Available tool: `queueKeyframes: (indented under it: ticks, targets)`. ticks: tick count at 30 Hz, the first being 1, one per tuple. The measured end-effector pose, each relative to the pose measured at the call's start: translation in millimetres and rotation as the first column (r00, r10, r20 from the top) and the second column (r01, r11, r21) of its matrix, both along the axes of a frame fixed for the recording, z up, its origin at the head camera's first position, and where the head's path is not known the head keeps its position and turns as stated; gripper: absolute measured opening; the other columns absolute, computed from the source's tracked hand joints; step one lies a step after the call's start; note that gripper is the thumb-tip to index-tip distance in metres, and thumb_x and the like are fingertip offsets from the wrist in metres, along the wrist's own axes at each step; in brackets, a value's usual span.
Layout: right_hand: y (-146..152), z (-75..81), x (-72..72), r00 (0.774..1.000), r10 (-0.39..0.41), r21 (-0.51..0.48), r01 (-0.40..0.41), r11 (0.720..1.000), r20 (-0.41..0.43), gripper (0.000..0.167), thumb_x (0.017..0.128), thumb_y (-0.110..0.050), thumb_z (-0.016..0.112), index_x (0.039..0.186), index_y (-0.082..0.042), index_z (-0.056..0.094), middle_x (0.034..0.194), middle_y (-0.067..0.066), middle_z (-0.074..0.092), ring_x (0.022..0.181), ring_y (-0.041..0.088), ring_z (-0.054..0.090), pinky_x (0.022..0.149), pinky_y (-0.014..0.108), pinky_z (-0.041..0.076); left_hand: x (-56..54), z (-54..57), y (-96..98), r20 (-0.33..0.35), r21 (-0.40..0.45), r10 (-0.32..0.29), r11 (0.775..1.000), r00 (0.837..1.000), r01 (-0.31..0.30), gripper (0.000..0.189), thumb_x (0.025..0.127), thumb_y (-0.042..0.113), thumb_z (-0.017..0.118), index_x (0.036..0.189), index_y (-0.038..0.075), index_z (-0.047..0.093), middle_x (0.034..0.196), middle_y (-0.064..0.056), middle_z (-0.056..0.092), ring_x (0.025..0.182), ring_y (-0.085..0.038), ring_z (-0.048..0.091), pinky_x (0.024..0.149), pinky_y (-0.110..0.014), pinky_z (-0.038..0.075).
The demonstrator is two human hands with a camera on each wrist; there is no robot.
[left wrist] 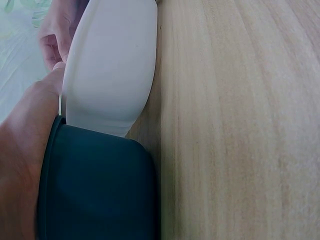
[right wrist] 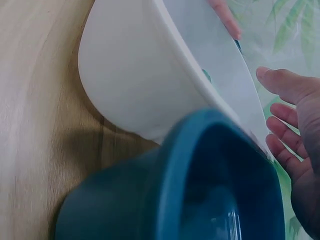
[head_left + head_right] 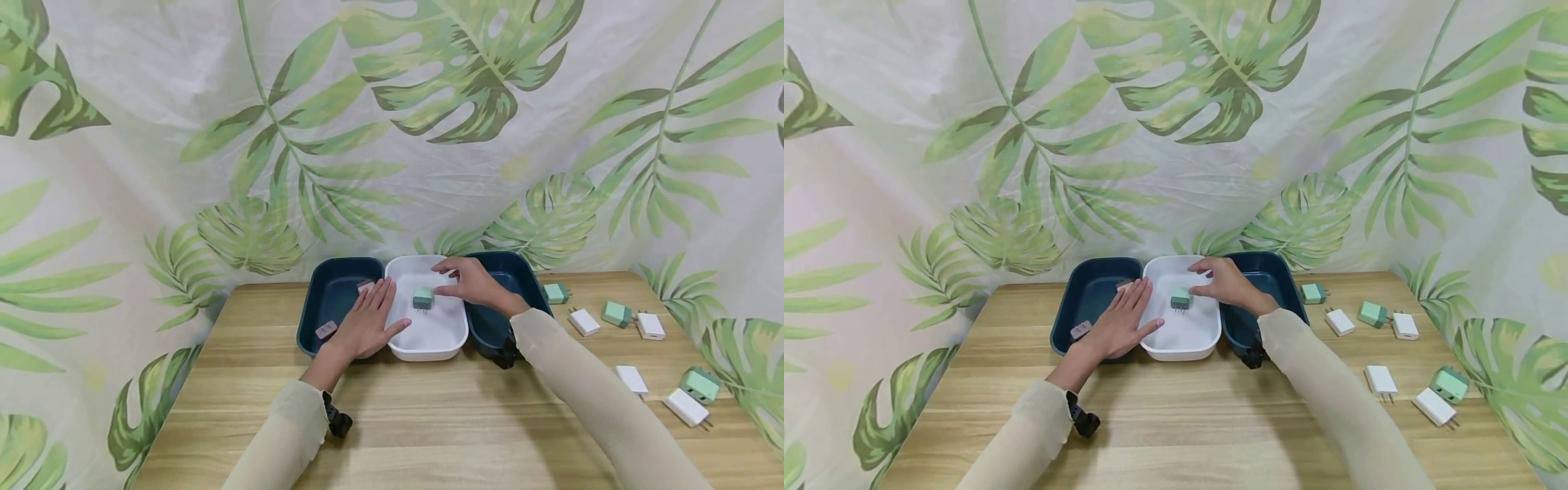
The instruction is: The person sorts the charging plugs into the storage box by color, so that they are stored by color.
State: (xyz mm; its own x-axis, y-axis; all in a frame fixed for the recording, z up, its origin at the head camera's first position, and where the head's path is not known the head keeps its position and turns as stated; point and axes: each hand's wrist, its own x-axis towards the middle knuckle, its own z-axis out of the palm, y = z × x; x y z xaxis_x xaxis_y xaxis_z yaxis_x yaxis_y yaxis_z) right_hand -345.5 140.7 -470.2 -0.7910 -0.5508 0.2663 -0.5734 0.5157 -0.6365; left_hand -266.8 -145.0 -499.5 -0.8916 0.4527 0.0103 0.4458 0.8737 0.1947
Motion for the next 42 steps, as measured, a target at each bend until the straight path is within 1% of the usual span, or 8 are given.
queueKeyframes:
  ticks: [7,12,16,20,25,32,37,42]
  targets:
    - [15.9,5.2,3.1,1.000,-0.014,0.014,0.015,1.000,-0.013,0.047,0.088,-0.018,0.089,0.129,-0.001,0.075,0.130,0.017,0.073,0.115,0.040,0.070,0.098,0.050,0.059,-0.5,-1.0,-0.5,0.002,0.002,-0.001,1.000,1.000,0.001,0.094,0.107,0.071,0.032,0.171,0.008,0.006,0.179,-0.009,0.001,0.166,-0.028,0.002,0.133,-0.050,0.006]
    - [29.5,10.5,7.9,1.000,-0.007,0.020,0.008,1.000,-0.008,0.048,0.088,-0.020,0.089,0.131,-0.002,0.074,0.132,0.016,0.071,0.122,0.036,0.068,0.102,0.050,0.058,0.5,-0.1,-0.2,0.000,0.007,0.001,1.000,1.000,-0.001,0.093,0.107,0.071,0.033,0.171,0.008,0.006,0.179,-0.008,0.001,0.166,-0.028,0.004,0.133,-0.050,0.007]
    - [41.4,14.5,11.8,1.000,0.001,0.011,-0.001,1.000,0.002,0.050,0.088,-0.020,0.089,0.132,-0.003,0.073,0.135,0.016,0.070,0.123,0.037,0.067,0.103,0.052,0.057,0.8,0.3,0.0,-0.004,0.007,-0.004,1.000,1.000,0.004,0.093,0.107,0.070,0.034,0.171,0.008,0.006,0.179,-0.010,0.002,0.166,-0.029,0.004,0.133,-0.050,0.008]
    - [52.1,19.1,15.6,1.000,0.004,0.006,-0.004,1.000,0.014,0.052,0.088,-0.020,0.089,0.133,-0.001,0.072,0.136,0.018,0.069,0.123,0.041,0.066,0.103,0.056,0.056,0.3,1.0,-0.3,-0.005,0.006,-0.007,1.000,1.000,0.007,0.093,0.107,0.070,0.035,0.171,0.008,0.006,0.179,-0.010,0.002,0.166,-0.028,0.002,0.133,-0.050,0.007]
    - [64.2,21.3,18.7,1.000,0.024,0.033,-0.023,0.999,-0.017,0.052,0.089,-0.022,0.089,0.133,0.000,0.072,0.137,0.018,0.069,0.123,0.043,0.066,0.102,0.059,0.055,-0.1,0.1,-0.5,0.000,0.001,-0.004,1.000,1.000,0.004,0.094,0.107,0.071,0.034,0.171,0.010,0.003,0.179,-0.008,0.000,0.166,-0.026,0.000,0.133,-0.049,0.006]
    - [81.0,27.7,24.4,0.999,0.049,0.034,-0.048,0.998,-0.019,0.054,0.085,-0.021,0.092,0.132,-0.001,0.073,0.135,0.017,0.070,0.124,0.043,0.065,0.103,0.059,0.054,-0.6,-1.2,-0.4,-0.001,0.007,-0.009,1.000,1.000,0.009,0.094,0.107,0.071,0.033,0.171,0.009,0.004,0.179,-0.009,0.001,0.166,-0.027,0.001,0.133,-0.049,0.006]
    - [97.1,30.3,26.5,1.000,0.030,0.053,-0.030,0.998,-0.007,0.052,0.086,-0.020,0.091,0.132,-0.005,0.073,0.136,0.017,0.069,0.124,0.042,0.065,0.105,0.058,0.053,0.2,-0.7,-0.9,-0.002,0.003,-0.009,1.000,1.000,0.009,0.094,0.107,0.071,0.033,0.171,0.009,0.004,0.179,-0.010,0.001,0.166,-0.027,0.001,0.133,-0.049,0.006]
    - [112.7,33.9,27.9,1.000,0.012,0.060,-0.011,0.998,-0.007,0.054,0.084,-0.019,0.092,0.133,-0.005,0.073,0.136,0.016,0.070,0.125,0.040,0.065,0.104,0.058,0.054,-0.3,-0.9,-0.9,0.004,0.004,-0.009,1.000,1.000,0.009,0.094,0.107,0.071,0.033,0.171,0.010,0.003,0.179,-0.008,-0.001,0.166,-0.025,-0.001,0.133,-0.048,0.005]
